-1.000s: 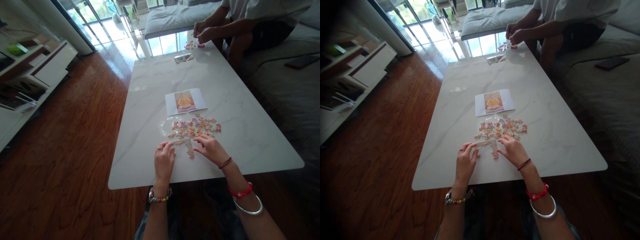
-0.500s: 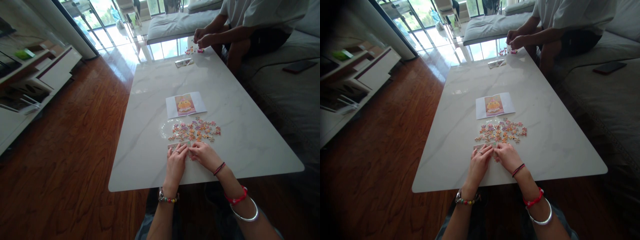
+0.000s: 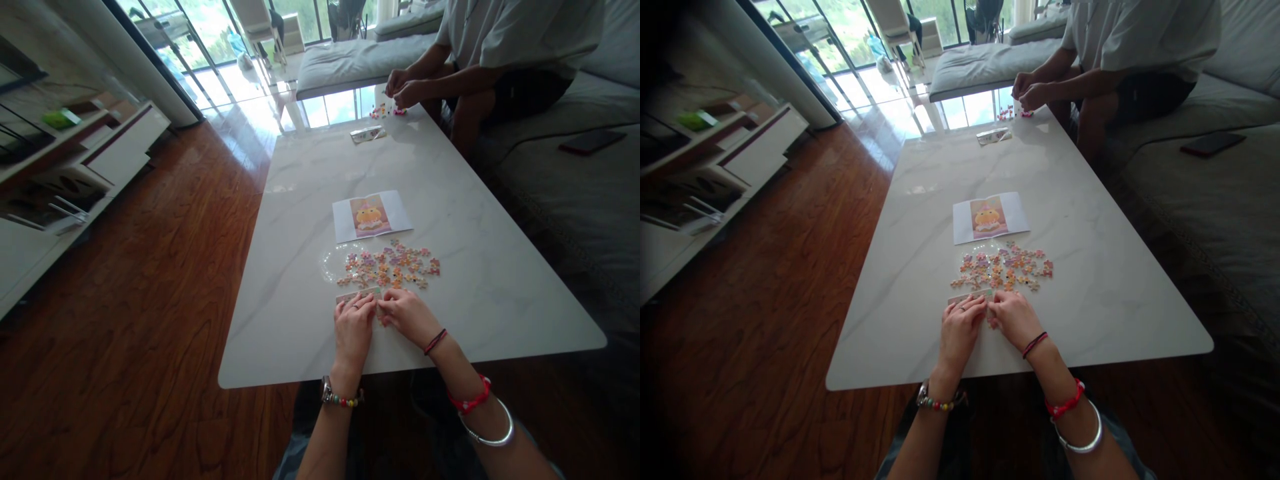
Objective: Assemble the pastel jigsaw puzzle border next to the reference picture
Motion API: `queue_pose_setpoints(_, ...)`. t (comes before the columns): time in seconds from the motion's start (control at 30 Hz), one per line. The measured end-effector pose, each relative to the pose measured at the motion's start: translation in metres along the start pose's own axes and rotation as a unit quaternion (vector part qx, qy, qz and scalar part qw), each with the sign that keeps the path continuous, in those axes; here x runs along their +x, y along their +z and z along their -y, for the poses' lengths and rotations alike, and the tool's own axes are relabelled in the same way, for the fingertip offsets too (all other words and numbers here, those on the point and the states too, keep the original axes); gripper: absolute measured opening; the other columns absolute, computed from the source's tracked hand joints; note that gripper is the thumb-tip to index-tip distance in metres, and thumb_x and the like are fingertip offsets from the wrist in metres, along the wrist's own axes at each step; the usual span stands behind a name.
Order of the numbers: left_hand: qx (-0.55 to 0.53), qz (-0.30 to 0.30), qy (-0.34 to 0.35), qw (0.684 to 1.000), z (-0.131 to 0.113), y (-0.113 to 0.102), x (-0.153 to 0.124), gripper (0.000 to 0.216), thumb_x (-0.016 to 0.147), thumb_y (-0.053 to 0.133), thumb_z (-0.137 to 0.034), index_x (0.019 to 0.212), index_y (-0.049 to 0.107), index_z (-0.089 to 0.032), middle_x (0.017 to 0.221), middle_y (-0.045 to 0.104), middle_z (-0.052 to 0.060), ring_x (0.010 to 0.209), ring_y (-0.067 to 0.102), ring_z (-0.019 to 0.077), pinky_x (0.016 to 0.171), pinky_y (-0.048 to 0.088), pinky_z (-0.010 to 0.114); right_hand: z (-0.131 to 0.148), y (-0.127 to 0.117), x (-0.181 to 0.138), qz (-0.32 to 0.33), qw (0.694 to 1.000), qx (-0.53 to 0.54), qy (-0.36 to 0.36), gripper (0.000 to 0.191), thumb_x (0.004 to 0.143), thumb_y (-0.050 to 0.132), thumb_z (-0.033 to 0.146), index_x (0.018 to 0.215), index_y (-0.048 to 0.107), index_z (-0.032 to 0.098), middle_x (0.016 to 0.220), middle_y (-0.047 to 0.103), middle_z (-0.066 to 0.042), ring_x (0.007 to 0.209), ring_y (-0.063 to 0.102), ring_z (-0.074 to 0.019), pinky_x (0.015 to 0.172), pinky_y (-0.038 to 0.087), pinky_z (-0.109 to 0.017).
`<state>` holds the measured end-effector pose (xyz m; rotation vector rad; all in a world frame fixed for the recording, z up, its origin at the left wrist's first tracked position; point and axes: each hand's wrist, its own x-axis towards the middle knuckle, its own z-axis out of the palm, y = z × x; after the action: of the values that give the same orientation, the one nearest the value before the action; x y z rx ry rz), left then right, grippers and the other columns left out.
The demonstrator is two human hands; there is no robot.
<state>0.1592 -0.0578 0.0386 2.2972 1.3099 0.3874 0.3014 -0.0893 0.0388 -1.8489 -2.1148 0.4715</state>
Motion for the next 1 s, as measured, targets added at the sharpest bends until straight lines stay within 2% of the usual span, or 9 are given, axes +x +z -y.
queue_pose_setpoints(0.23, 0.002, -0.012, 0.002, 1.0, -0.003, -0.003, -0.001, 0.025, 0.081, 0.045, -0.016, 0.091, 0.062, -0.031, 0.107, 0.063, -0.002, 0.109, 0.05, 0.0194, 0.095, 0.029, 0.043, 0.003, 0.001, -0.001, -0.003, 0.999, 0.043, 0.022, 0.011, 0.067, 0.06, 0.013, 0.074, 0.062, 0.021, 0.081, 0.058, -0.001, 0.079, 0.053, -0.0151, 0.074, 0.04, -0.029)
queue_pose_setpoints(0.33, -0.002, -0.014, -0.011, 1.0, -0.002, -0.011, 0.007, 0.027, 0.072, 0.052, -0.009, 0.085, 0.063, -0.031, 0.1, 0.065, -0.003, 0.104, 0.054, 0.0202, 0.091, 0.033, 0.041, -0.001, -0.005, 0.002, -0.036, 0.993, 0.11, 0.018, 0.017, 0.067, 0.061, 0.015, 0.082, 0.064, 0.022, 0.084, 0.059, -0.002, 0.079, 0.055, -0.0159, 0.073, 0.044, -0.029)
queue_pose_setpoints(0.4, -0.017, -0.016, -0.041, 0.999, -0.001, -0.018, 0.018, 0.029, 0.067, 0.053, -0.008, 0.084, 0.062, -0.03, 0.096, 0.066, -0.003, 0.096, 0.057, 0.0196, 0.088, 0.037, 0.039, -0.007, -0.014, 0.007, -0.103, 0.98, 0.169, 0.02, 0.018, 0.075, 0.053, 0.018, 0.089, 0.063, 0.022, 0.085, 0.06, -0.004, 0.079, 0.057, -0.0158, 0.073, 0.046, -0.029)
queue_pose_setpoints(0.5, -0.064, -0.043, -0.041, 0.996, -0.002, -0.029, 0.034, 0.025, 0.071, 0.052, -0.017, 0.092, 0.06, -0.029, 0.102, 0.063, 0.001, 0.099, 0.056, 0.0194, 0.086, 0.04, 0.038, -0.019, -0.031, 0.013, -0.253, 0.947, 0.19, 0.051, 0.022, 0.082, 0.042, 0.025, 0.091, 0.062, 0.024, 0.085, 0.061, -0.005, 0.081, 0.058, -0.0184, 0.074, 0.048, -0.033)
queue_pose_setpoints(0.57, -0.067, -0.121, -0.035, 0.99, -0.003, -0.031, 0.042, 0.033, 0.074, 0.051, -0.024, 0.107, 0.053, -0.028, 0.118, 0.055, 0.006, 0.11, 0.049, 0.0216, 0.091, 0.036, 0.042, -0.028, -0.04, 0.014, -0.337, 0.923, 0.171, 0.078, 0.024, 0.083, 0.042, 0.029, 0.097, 0.06, 0.025, 0.091, 0.061, -0.006, 0.087, 0.057, -0.0209, 0.077, 0.048, -0.037)
queue_pose_setpoints(0.63, -0.049, -0.2, -0.034, 0.978, -0.004, -0.029, 0.047, 0.044, 0.076, 0.05, -0.026, 0.119, 0.044, -0.027, 0.129, 0.044, 0.009, 0.121, 0.038, 0.0238, 0.096, 0.029, 0.046, -0.035, -0.046, 0.014, -0.382, 0.907, 0.155, 0.091, 0.026, 0.082, 0.042, 0.031, 0.104, 0.056, 0.025, 0.097, 0.059, -0.007, 0.092, 0.056, -0.022, 0.079, 0.047, -0.039)
queue_pose_setpoints(0.7, -0.034, -0.231, -0.033, 0.972, -0.005, -0.025, 0.049, 0.049, 0.077, 0.049, -0.025, 0.124, 0.037, -0.027, 0.133, 0.039, 0.01, 0.126, 0.03, 0.0242, 0.097, 0.025, 0.047, -0.039, -0.048, 0.013, -0.399, 0.9, 0.146, 0.095, 0.027, 0.082, 0.042, 0.032, 0.105, 0.056, 0.025, 0.098, 0.059, -0.007, 0.092, 0.056, -0.0218, 0.079, 0.048, -0.039)
queue_pose_setpoints(0.83, -0.025, -0.214, -0.033, 0.976, -0.005, -0.02, 0.05, 0.049, 0.079, 0.047, -0.027, 0.127, 0.034, -0.026, 0.133, 0.039, 0.01, 0.127, 0.028, 0.0243, 0.096, 0.027, 0.047, -0.04, -0.045, 0.015, -0.398, 0.902, 0.135, 0.098, 0.026, 0.082, 0.042, 0.032, 0.101, 0.057, 0.023, 0.098, 0.058, -0.008, 0.093, 0.055, -0.0215, 0.08, 0.047, -0.039)
queue_pose_setpoints(1.0, -0.015, -0.214, -0.034, 0.976, -0.004, -0.019, 0.05, 0.047, 0.078, 0.048, -0.026, 0.124, 0.038, -0.025, 0.132, 0.041, 0.01, 0.126, 0.028, 0.0254, 0.096, 0.028, 0.048, -0.035, -0.044, 0.018, -0.384, 0.907, 0.136, 0.103, 0.025, 0.083, 0.041, 0.031, 0.099, 0.057, 0.022, 0.098, 0.058, -0.008, 0.094, 0.054, -0.0211, 0.085, 0.045, -0.039)
